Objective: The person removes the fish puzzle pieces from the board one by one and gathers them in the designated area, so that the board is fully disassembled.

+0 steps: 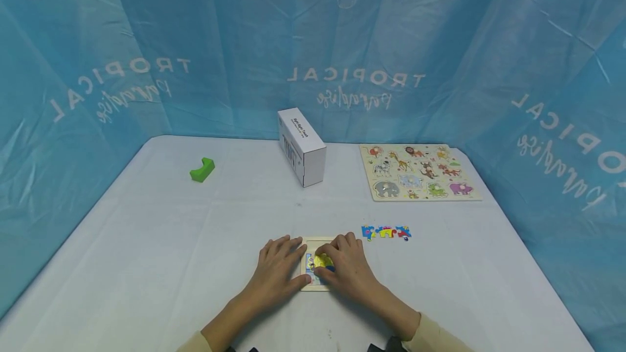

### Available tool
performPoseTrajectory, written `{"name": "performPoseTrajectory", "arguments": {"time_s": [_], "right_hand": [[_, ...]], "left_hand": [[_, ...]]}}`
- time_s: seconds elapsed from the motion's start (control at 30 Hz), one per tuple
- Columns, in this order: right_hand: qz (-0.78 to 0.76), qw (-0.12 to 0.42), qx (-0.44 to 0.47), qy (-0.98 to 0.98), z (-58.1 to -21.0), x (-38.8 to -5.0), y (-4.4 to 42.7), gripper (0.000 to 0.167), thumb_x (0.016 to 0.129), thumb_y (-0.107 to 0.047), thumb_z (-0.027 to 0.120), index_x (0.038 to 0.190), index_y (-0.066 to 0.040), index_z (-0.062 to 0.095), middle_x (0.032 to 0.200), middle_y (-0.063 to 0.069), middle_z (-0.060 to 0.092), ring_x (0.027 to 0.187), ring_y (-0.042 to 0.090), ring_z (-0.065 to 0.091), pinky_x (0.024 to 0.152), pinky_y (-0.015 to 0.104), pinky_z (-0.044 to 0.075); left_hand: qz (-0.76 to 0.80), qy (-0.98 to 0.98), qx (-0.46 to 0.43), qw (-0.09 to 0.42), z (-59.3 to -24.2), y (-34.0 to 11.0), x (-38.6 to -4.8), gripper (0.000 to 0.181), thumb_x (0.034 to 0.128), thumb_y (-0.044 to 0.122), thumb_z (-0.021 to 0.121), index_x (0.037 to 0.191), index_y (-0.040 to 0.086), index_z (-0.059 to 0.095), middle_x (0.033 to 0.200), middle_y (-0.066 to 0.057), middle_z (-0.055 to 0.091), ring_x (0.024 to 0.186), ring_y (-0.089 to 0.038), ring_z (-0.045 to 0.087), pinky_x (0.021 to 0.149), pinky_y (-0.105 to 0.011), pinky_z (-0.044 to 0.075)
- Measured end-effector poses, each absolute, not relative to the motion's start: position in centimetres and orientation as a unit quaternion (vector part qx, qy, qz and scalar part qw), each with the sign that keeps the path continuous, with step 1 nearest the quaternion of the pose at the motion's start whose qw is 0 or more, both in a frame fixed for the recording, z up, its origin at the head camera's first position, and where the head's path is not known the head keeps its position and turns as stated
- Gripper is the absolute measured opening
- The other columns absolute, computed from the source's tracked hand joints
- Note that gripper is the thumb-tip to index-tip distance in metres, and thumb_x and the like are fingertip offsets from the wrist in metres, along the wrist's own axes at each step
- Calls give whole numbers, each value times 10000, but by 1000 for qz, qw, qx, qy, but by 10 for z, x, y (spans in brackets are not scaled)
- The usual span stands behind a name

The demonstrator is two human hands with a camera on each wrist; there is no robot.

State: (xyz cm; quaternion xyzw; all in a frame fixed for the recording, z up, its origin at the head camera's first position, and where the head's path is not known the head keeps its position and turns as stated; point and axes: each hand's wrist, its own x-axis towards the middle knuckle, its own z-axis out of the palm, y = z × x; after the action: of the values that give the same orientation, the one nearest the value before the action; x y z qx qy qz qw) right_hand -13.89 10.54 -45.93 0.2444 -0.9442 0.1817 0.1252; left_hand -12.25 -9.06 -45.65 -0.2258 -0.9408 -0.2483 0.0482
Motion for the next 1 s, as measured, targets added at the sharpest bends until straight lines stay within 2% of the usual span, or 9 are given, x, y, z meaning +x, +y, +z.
{"name": "performPoseTrajectory", "arguments": {"time_s": [0.57, 1.0], "right_hand": [[164, 146, 247, -944, -460, -136, 105, 358, 731, -393, 775, 1024, -258, 620, 807, -95, 539, 865, 114, 412, 733, 279, 261], [201, 149, 248, -936, -460, -137, 102, 368, 699, -325, 808, 1009, -205, 649, 791, -80, 556, 849, 114, 403, 731, 288, 276]], "left_hand": [[-250, -943, -216, 37, -457, -90, -123, 586, 817, 393, 685, 1303, 91, 557, 1399, -98, 494, 1344, -361, 365, 1091, -618, 220], [-246, -944, -218, 41, -457, -91, -123, 588, 818, 401, 678, 1304, 92, 556, 1397, -100, 495, 1345, -364, 363, 1089, -621, 220]]}}
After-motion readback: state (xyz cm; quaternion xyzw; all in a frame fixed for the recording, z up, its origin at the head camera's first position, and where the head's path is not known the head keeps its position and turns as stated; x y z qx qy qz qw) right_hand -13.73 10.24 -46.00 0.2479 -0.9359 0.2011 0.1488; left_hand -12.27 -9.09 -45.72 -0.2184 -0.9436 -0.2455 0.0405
